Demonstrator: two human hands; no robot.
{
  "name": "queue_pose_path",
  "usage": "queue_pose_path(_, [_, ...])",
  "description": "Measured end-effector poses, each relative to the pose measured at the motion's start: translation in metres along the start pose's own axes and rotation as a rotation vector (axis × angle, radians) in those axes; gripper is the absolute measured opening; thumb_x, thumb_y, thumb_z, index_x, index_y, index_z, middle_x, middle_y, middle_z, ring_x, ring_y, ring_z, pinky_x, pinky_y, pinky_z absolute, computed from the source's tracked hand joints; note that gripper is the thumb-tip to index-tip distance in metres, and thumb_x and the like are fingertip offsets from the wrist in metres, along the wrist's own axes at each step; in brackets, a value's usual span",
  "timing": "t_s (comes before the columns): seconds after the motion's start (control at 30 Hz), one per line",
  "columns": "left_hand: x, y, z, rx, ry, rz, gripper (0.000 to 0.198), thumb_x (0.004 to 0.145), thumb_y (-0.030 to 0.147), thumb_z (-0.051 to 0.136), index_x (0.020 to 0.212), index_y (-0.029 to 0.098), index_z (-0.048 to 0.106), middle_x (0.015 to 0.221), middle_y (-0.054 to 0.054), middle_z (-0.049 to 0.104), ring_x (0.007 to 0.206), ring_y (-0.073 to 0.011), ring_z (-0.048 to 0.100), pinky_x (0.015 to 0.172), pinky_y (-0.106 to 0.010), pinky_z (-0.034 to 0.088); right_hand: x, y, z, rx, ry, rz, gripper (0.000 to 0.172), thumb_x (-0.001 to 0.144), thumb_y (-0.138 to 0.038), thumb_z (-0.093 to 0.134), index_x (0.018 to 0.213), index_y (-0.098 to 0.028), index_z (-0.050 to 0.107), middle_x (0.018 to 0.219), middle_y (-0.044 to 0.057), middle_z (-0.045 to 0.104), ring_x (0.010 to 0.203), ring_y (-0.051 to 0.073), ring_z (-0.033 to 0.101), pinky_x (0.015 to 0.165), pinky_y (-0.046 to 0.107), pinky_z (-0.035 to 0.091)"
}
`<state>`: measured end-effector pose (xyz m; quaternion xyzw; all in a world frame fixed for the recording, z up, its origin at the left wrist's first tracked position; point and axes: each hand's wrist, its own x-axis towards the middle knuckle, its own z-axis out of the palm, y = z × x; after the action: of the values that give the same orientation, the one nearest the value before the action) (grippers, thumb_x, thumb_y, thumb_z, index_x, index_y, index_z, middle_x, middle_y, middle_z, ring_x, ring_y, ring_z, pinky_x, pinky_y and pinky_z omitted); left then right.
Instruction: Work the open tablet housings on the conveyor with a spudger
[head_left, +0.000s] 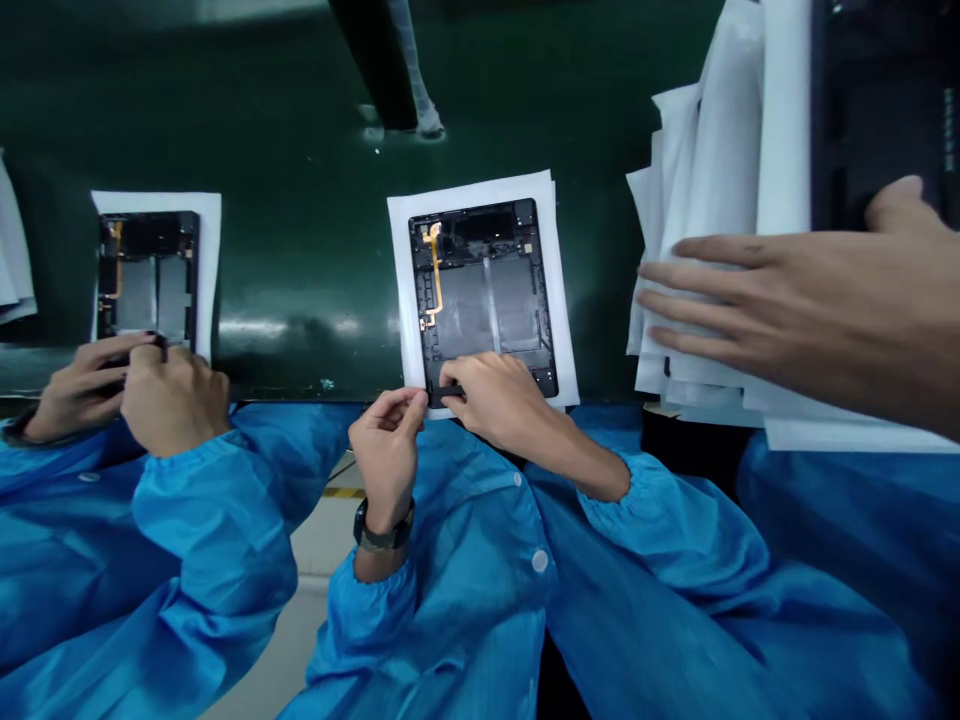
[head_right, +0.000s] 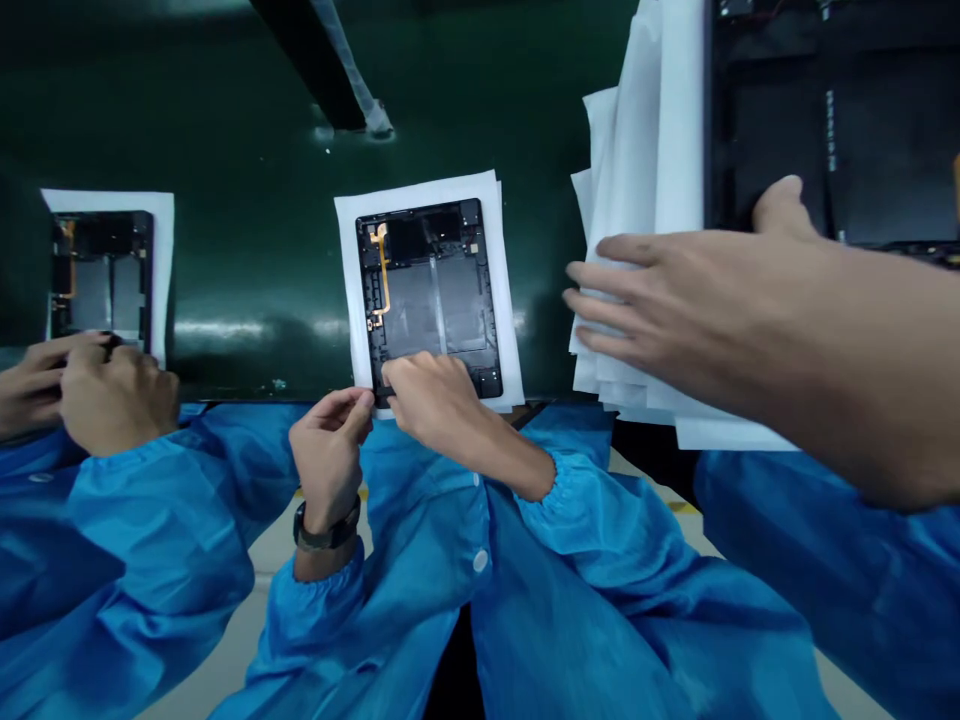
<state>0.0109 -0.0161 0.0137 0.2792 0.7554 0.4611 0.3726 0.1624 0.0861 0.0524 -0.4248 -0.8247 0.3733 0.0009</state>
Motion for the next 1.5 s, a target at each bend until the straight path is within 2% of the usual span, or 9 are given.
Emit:
queue_pose_path(0.17, [0.001, 0.001, -0.003, -0.054, -0.023, -0.037, 0.028, 0.081, 0.042, 0.088, 0.091, 0.016, 0.081, 0.064, 0.002, 0.061, 0.058, -0.0088, 0.050, 0.052, -0.020, 0.038, 0.002, -0.003, 0.002, 0.035, 0.011, 0.010, 0.015, 0.101, -0.027, 0.063, 0.105, -0.022, 0.076, 0.101, 0.005, 0.079, 0.086, 0.020, 0.067, 0.068, 0.032, 0.030])
queue_pose_path(0.33, [0.002, 0.000, -0.005, -0.080, -0.034, -0.055, 0.027, 0.080, 0.040, 0.089, 0.090, 0.017, 0.081, 0.066, 0.001, 0.063, 0.060, -0.0088, 0.052, 0.053, -0.020, 0.038, 0.011, -0.007, 0.004, -0.023, -0.005, 0.023, 0.017, 0.098, -0.028, 0.063, 0.104, -0.019, 0.076, 0.098, 0.010, 0.079, 0.084, 0.022, 0.067, 0.066, 0.033, 0.029])
queue_pose_path(0.6, [0.003, 0.000, -0.003, -0.073, -0.022, -0.040, 0.027, 0.078, 0.040, 0.090, 0.088, 0.017, 0.082, 0.066, 0.001, 0.064, 0.059, -0.0098, 0.053, 0.053, -0.021, 0.040, 0.026, -0.016, -0.016, -0.041, -0.133, 0.051, 0.017, 0.094, -0.022, 0.066, 0.107, -0.018, 0.076, 0.101, 0.011, 0.079, 0.088, 0.024, 0.070, 0.063, 0.033, 0.029])
queue_pose_path(0.77, [0.002, 0.004, 0.000, -0.056, -0.015, -0.044, 0.028, 0.077, 0.041, 0.090, 0.088, 0.017, 0.082, 0.066, 0.001, 0.064, 0.059, -0.0096, 0.053, 0.054, -0.021, 0.040, 0.030, -0.018, -0.021, -0.026, -0.153, 0.042, 0.015, 0.094, -0.024, 0.068, 0.106, -0.018, 0.075, 0.097, 0.009, 0.078, 0.084, 0.022, 0.068, 0.062, 0.032, 0.029])
queue_pose_path(0.93, [0.002, 0.007, 0.002, -0.034, -0.004, -0.039, 0.030, 0.077, 0.043, 0.089, 0.089, 0.016, 0.081, 0.067, 0.000, 0.066, 0.058, -0.0094, 0.052, 0.053, -0.022, 0.039, 0.026, -0.015, -0.023, -0.020, -0.162, 0.036, 0.011, 0.095, -0.022, 0.067, 0.103, -0.018, 0.074, 0.101, 0.009, 0.078, 0.088, 0.022, 0.067, 0.063, 0.032, 0.031])
queue_pose_path(1.17, [0.007, 0.009, -0.002, 0.005, -0.043, -0.068, 0.034, 0.074, 0.044, 0.091, 0.089, 0.015, 0.082, 0.064, 0.000, 0.066, 0.057, -0.0098, 0.053, 0.053, -0.021, 0.039, 0.014, 0.000, -0.019, 0.063, -0.096, 0.033, 0.012, 0.095, -0.023, 0.067, 0.105, -0.022, 0.075, 0.103, 0.007, 0.077, 0.100, 0.025, 0.065, 0.074, 0.031, 0.037])
queue_pose_path(1.37, [0.013, 0.006, -0.011, -0.014, -0.118, -0.083, 0.032, 0.078, 0.045, 0.088, 0.091, 0.016, 0.083, 0.061, 0.000, 0.066, 0.054, -0.0099, 0.052, 0.051, -0.022, 0.038, 0.007, 0.006, -0.016, 0.105, -0.052, 0.023, 0.009, 0.099, -0.026, 0.066, 0.100, -0.022, 0.074, 0.099, 0.005, 0.077, 0.094, 0.022, 0.066, 0.071, 0.031, 0.034])
queue_pose_path(1.5, [0.013, 0.005, -0.015, -0.030, -0.137, -0.102, 0.032, 0.079, 0.044, 0.089, 0.095, 0.016, 0.083, 0.064, -0.001, 0.066, 0.057, -0.0100, 0.054, 0.052, -0.020, 0.039, 0.001, 0.011, -0.013, 0.089, -0.023, 0.031, 0.011, 0.099, -0.027, 0.066, 0.104, -0.022, 0.074, 0.101, 0.004, 0.078, 0.094, 0.022, 0.067, 0.073, 0.031, 0.034])
